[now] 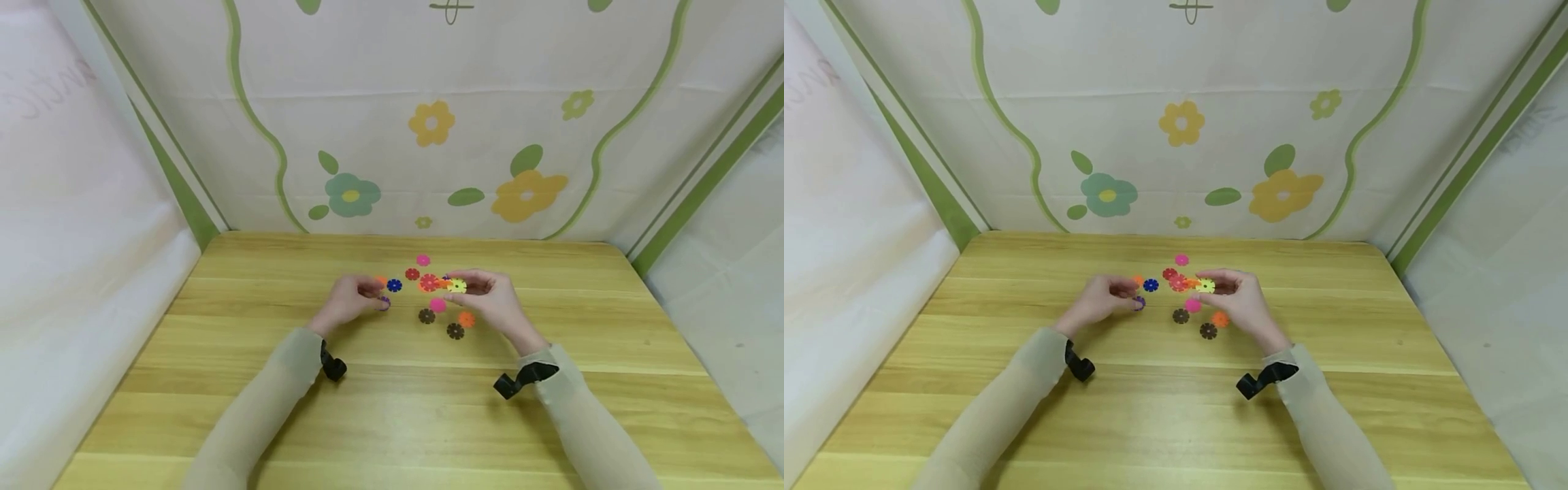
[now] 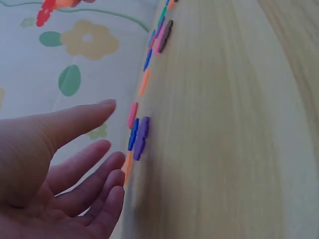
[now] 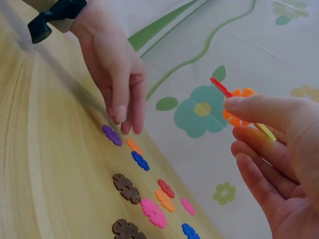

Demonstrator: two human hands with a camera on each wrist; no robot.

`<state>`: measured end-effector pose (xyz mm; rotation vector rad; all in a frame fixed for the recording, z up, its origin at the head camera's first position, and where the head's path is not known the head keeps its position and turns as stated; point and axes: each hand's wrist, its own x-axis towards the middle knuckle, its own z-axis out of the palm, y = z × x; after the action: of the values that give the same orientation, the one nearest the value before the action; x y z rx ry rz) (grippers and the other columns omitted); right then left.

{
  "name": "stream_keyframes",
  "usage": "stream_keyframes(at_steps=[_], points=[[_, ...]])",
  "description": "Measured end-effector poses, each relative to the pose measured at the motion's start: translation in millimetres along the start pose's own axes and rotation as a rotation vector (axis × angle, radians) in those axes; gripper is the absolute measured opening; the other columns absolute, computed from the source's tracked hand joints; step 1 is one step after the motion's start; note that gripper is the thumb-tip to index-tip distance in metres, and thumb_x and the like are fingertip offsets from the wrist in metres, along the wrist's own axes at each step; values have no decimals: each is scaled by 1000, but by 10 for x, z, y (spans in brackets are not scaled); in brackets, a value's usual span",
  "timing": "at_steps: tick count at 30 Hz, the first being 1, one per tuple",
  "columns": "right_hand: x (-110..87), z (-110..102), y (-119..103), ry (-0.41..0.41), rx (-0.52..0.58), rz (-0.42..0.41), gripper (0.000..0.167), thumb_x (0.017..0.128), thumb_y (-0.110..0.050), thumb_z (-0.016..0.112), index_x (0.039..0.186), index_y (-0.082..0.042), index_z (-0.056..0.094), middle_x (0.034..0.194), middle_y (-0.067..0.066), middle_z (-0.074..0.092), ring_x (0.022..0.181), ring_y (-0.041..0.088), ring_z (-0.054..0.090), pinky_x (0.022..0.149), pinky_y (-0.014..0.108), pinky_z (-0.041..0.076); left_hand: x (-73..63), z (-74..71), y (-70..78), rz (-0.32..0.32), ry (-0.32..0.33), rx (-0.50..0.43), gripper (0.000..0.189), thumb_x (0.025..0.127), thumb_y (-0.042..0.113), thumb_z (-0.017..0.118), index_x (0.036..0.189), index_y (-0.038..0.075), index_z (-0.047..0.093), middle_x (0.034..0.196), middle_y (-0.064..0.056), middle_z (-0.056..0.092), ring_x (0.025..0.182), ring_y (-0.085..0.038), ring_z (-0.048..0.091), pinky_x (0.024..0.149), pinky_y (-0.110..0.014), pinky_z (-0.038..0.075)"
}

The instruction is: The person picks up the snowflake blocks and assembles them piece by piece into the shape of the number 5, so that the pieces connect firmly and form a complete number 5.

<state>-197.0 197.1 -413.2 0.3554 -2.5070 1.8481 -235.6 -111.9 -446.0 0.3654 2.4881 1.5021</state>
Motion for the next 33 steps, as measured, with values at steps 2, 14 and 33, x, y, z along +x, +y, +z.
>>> stream_keyframes(at_steps=[2, 14, 33], points=[[4, -2, 5, -7, 4, -1, 47, 79, -34, 90, 121, -15, 76, 114, 5, 71, 93, 27, 68, 77, 31, 58, 12, 12, -13, -11, -19, 49, 44, 84, 13, 86, 123, 1, 71, 108, -6, 70, 97, -20, 63, 86, -36, 54], [-1, 17, 37, -24, 19, 1, 53, 80, -34, 90, 125, -10, 73, 118, 7, 71, 95, 27, 69, 78, 31, 58, 40, 57, 35, -51, -52, 134, 32, 84, 8, 85, 114, 5, 75, 100, -5, 68, 91, -19, 61, 83, -34, 52], [12, 10, 81, -19, 16, 17, 52, 81, -34, 89, 125, -11, 74, 117, 5, 72, 95, 27, 69, 79, 31, 58, -24, -47, 216, 83, 10, -91, 14, 88, 19, 84, 99, 14, 77, 95, 0, 75, 92, -27, 71, 84, -39, 57]])
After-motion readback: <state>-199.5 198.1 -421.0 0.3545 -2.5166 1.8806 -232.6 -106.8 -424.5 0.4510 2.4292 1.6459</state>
